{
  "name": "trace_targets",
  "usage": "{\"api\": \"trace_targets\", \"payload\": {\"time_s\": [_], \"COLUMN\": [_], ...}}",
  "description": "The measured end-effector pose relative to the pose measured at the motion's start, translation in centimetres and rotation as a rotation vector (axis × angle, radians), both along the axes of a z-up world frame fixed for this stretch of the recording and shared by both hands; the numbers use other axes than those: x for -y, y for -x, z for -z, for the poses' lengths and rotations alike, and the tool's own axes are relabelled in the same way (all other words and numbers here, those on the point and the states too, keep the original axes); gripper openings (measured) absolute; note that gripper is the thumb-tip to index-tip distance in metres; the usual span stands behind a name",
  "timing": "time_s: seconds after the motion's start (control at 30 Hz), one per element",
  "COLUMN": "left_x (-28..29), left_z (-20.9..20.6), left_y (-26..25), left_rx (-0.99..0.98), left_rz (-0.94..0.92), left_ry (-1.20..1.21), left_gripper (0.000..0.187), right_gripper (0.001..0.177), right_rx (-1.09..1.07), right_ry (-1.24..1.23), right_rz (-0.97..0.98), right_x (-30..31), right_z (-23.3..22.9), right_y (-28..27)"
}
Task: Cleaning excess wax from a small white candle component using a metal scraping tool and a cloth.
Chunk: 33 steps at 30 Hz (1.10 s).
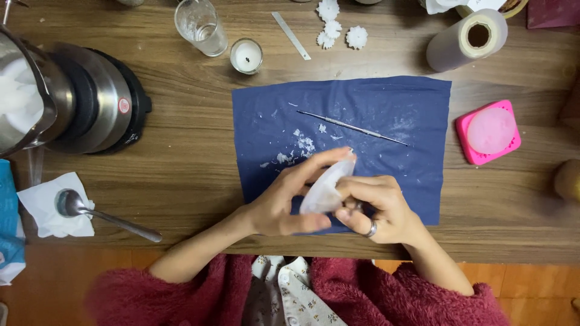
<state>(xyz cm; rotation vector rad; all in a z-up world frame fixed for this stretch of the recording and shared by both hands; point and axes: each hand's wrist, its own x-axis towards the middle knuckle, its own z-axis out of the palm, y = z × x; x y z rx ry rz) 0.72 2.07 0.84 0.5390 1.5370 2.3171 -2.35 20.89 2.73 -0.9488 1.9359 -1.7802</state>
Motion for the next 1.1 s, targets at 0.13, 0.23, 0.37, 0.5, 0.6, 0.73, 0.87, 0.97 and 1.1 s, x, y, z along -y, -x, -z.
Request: {"api": "trace_targets", "payload": {"time_s": [0.13,0.23,0.37,0.5,0.6,0.73,0.87,0.97,1.1], "left_x": [-0.3,0.3,1.5,1.2,1.1,0.8,0.1,-0.6,-1.4], "left_z": [1.8,2.1,1.1,1.5,1.2,1.7,1.6,2.2,3.8], "left_y": [-0.6,-0.3,0.2,0.2,0.0,-0.3,-0.3,-0.7,-0.9], "left_rx": [0.051,0.235,0.091,-0.052,-0.111,-0.195,-0.444,-0.529,-0.564], "left_rz": [0.008,-0.077,-0.397,-0.508,-0.481,-0.459,-0.447,-0.380,-0.345], "left_ry": [-0.097,-0.398,-0.070,0.105,0.162,0.203,0.462,0.585,0.614], "left_gripper": [0.081,0.091,0.087,0.079,0.075,0.074,0.075,0.084,0.088], "right_gripper": [0.019,0.028,0.019,0.014,0.020,0.030,0.029,0.041,0.035], "right_rx": [-0.040,-0.107,-0.327,-0.440,-0.627,-0.832,-0.484,-0.399,-0.512], "right_ry": [-0.047,-0.192,-0.750,-1.024,-1.110,-1.134,-0.652,-0.470,-0.500], "right_rz": [-0.034,0.082,0.411,0.530,0.548,0.601,0.381,0.248,0.210], "right_x": [0.2,-0.3,-2.5,-3.3,-3.7,-3.4,-0.8,-0.4,0.6], "right_z": [-1.5,-3.0,-0.6,0.7,1.0,0.5,0.9,3.9,3.0], "right_y": [0.2,1.0,2.3,2.4,2.6,1.8,-0.3,-1.1,-1.4]}}
